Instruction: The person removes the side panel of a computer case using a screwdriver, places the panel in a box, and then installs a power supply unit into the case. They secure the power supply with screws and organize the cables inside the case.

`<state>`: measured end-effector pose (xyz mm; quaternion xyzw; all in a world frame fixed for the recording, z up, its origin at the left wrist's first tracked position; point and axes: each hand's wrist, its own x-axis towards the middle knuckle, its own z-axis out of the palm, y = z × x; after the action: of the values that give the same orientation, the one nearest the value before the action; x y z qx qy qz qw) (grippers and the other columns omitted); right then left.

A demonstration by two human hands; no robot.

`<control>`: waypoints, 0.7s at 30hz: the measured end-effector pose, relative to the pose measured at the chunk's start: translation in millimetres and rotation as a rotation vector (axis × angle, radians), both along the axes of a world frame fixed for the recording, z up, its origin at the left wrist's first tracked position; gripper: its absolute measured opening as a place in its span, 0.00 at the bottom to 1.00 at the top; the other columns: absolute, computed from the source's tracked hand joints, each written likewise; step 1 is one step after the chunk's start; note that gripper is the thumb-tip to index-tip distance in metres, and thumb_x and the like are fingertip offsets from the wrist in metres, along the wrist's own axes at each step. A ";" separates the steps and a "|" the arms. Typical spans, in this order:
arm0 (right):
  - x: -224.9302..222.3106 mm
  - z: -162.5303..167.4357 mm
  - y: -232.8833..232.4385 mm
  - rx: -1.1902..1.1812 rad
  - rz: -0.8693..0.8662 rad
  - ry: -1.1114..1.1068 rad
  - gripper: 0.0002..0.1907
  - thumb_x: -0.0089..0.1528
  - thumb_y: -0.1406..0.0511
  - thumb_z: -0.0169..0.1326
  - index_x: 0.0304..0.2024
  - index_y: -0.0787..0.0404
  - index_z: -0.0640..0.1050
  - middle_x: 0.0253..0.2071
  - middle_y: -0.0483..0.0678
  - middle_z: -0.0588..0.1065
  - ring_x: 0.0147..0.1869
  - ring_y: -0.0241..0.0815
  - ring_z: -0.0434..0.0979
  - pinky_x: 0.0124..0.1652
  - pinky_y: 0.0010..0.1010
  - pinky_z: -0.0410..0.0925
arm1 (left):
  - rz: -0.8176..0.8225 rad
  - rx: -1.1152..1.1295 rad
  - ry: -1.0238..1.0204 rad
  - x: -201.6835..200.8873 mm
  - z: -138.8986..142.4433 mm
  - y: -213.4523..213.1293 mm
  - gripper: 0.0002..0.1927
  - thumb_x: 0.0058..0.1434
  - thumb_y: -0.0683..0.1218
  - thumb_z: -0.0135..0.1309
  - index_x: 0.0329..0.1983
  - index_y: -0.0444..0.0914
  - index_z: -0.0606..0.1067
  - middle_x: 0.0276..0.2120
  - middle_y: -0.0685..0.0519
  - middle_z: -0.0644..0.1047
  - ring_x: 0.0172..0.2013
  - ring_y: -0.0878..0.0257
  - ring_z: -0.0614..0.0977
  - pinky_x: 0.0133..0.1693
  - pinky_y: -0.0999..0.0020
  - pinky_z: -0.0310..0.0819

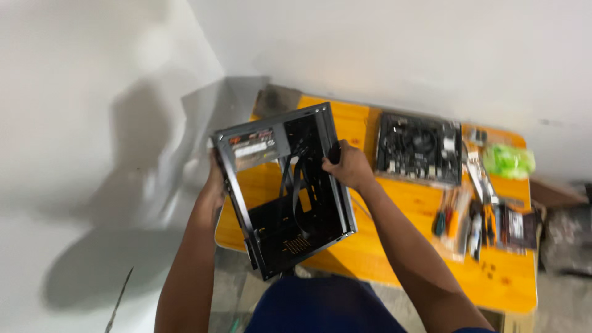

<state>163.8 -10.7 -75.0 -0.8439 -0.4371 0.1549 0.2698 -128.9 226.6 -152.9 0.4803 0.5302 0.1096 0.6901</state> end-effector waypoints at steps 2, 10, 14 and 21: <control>-6.3 -10.2 -15.9 -0.149 -0.076 0.042 0.32 0.56 0.50 0.63 0.46 0.72 0.75 0.40 0.67 0.79 0.48 0.65 0.81 0.50 0.48 0.74 | -0.112 -0.028 0.046 7.6 -22.2 0.3 0.57 0.55 0.86 0.17 0.77 0.48 0.57 0.59 0.52 0.67 0.57 0.55 0.66 0.51 0.45 0.64; -27.7 -35.6 -55.1 -0.343 -0.206 0.089 0.35 0.55 0.49 0.64 0.48 0.73 0.74 0.44 0.68 0.78 0.52 0.65 0.79 0.53 0.48 0.72 | -0.175 -0.340 0.013 23.2 -69.0 -30.7 0.63 0.47 0.89 0.32 0.75 0.47 0.64 0.60 0.46 0.67 0.50 0.44 0.67 0.44 0.51 0.67; -33.3 -41.0 -61.4 -0.422 -0.254 0.094 0.36 0.55 0.49 0.64 0.49 0.74 0.74 0.45 0.68 0.78 0.54 0.65 0.78 0.54 0.48 0.71 | -0.185 -0.287 0.075 30.6 -71.8 -49.0 0.61 0.46 0.89 0.35 0.79 0.54 0.54 0.73 0.53 0.58 0.64 0.43 0.60 0.56 0.44 0.63; -35.5 -43.1 -69.5 -0.415 -0.327 0.122 0.34 0.54 0.50 0.65 0.47 0.74 0.76 0.46 0.67 0.79 0.54 0.64 0.80 0.54 0.47 0.72 | -0.157 -0.405 -0.099 50.9 -78.8 -60.4 0.50 0.62 0.79 0.36 0.71 0.38 0.67 0.62 0.40 0.73 0.60 0.46 0.75 0.54 0.49 0.76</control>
<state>128.4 -80.1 -118.1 -0.9296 -0.2367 0.2461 0.1386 -78.0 166.3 -231.7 0.3658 0.4677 -0.0295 0.8041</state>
